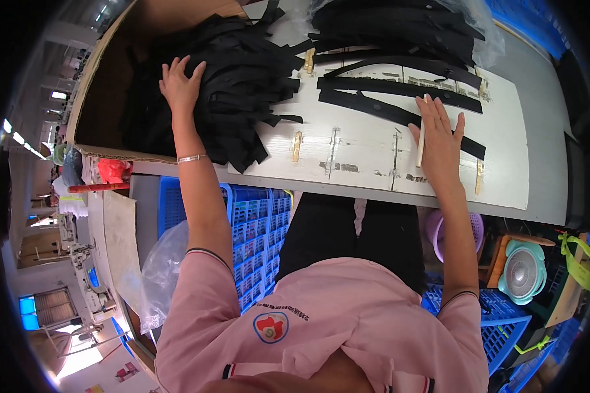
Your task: The recorder is inspecting and marking individual black zippers on a white workbench using a pen.
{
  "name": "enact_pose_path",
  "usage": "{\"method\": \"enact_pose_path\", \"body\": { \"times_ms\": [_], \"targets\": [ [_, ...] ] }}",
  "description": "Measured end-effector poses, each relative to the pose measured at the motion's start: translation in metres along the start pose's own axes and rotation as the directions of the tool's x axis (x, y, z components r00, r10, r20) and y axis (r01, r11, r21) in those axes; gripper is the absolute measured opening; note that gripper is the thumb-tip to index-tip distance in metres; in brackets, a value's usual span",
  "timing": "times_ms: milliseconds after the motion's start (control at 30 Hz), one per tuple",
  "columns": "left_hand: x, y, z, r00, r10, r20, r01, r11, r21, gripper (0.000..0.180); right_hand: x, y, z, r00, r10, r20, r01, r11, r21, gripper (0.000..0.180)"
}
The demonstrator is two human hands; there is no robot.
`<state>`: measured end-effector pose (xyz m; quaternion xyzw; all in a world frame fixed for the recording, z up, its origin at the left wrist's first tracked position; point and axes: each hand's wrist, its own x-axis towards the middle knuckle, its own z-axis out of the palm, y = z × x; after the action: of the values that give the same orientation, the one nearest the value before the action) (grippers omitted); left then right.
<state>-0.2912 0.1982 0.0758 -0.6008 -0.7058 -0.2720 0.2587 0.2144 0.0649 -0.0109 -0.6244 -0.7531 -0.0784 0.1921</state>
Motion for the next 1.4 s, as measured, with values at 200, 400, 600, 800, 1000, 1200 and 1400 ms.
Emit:
{"method": "enact_pose_path", "body": {
  "times_ms": [200,400,600,800,1000,1200,1400],
  "targets": [
    [-0.004,0.011,0.002,0.961,-0.141,0.237,0.132,0.99,0.053,0.048,0.024,0.028,0.015,0.997,0.034,0.063,-0.036,0.999,0.035,0.052],
    [-0.047,0.024,-0.01,0.983,-0.113,0.141,0.118,0.993,-0.024,0.045,0.027,0.034,0.019,0.998,0.047,0.032,-0.048,0.998,0.031,0.051],
    [-0.048,0.027,-0.006,0.995,-0.092,0.049,0.093,0.996,-0.008,0.044,0.03,0.029,0.018,0.998,0.058,0.002,-0.058,0.992,0.112,0.048],
    [-0.043,0.022,-0.019,0.991,-0.112,-0.067,0.082,0.937,-0.341,0.038,0.028,-0.043,-0.003,0.981,-0.079,-0.178,0.156,0.866,0.476,0.035],
    [-0.098,0.098,-0.083,0.99,-0.029,-0.138,-0.064,0.78,-0.623,0.012,0.026,-0.139,0.009,0.952,-0.297,-0.071,0.277,0.745,0.607,0.03],
    [-0.182,0.129,-0.103,0.994,0.114,-0.003,-0.085,0.731,-0.677,0.019,0.028,-0.153,0.024,0.928,-0.325,-0.182,0.368,0.732,0.574,0.024],
    [-0.216,0.14,-0.102,0.99,0.129,0.058,-0.056,0.734,-0.676,0.027,0.01,-0.142,-0.014,0.967,-0.009,0.254,-0.219,0.476,0.852,0.018]
  ]
}}
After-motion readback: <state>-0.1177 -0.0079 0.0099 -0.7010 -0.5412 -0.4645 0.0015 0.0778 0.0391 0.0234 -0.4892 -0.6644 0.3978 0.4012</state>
